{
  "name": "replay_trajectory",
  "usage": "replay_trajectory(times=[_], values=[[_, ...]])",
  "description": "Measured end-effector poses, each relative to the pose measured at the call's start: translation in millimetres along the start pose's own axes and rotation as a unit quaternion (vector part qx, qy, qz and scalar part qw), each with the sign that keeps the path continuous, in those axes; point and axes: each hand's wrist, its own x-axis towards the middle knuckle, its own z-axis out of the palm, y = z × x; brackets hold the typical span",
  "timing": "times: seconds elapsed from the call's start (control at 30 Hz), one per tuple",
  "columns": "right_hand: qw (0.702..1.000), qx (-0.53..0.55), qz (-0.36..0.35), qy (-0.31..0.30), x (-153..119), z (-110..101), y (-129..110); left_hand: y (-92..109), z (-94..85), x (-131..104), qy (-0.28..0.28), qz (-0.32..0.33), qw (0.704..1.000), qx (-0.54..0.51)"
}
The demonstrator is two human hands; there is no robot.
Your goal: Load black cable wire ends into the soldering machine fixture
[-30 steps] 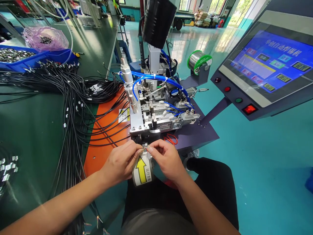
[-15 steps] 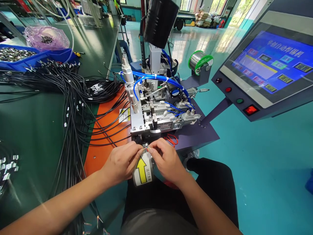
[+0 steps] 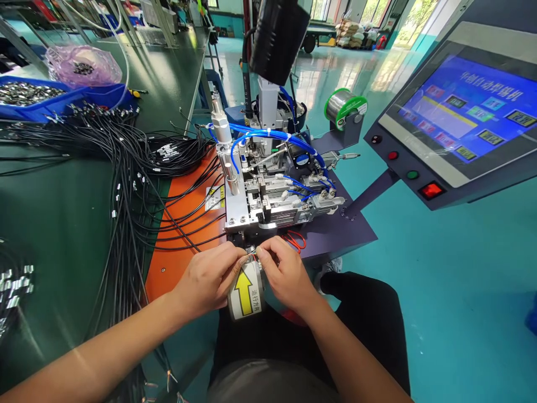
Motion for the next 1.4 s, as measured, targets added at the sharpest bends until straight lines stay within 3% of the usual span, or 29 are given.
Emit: replay_trajectory(times=[0.23,0.57,1.4], values=[[1.000,-0.004,0.003,0.004,8,4,8,-4,-14.0,4,-0.056,-0.043,0.997,-0.039],[0.999,-0.024,-0.013,0.020,16,14,17,-11,-8.1,-1,-0.030,-0.038,0.999,-0.006],[0.999,-0.018,-0.019,0.028,16,16,19,-13,-4.0,-1,-0.010,-0.043,0.997,-0.058]])
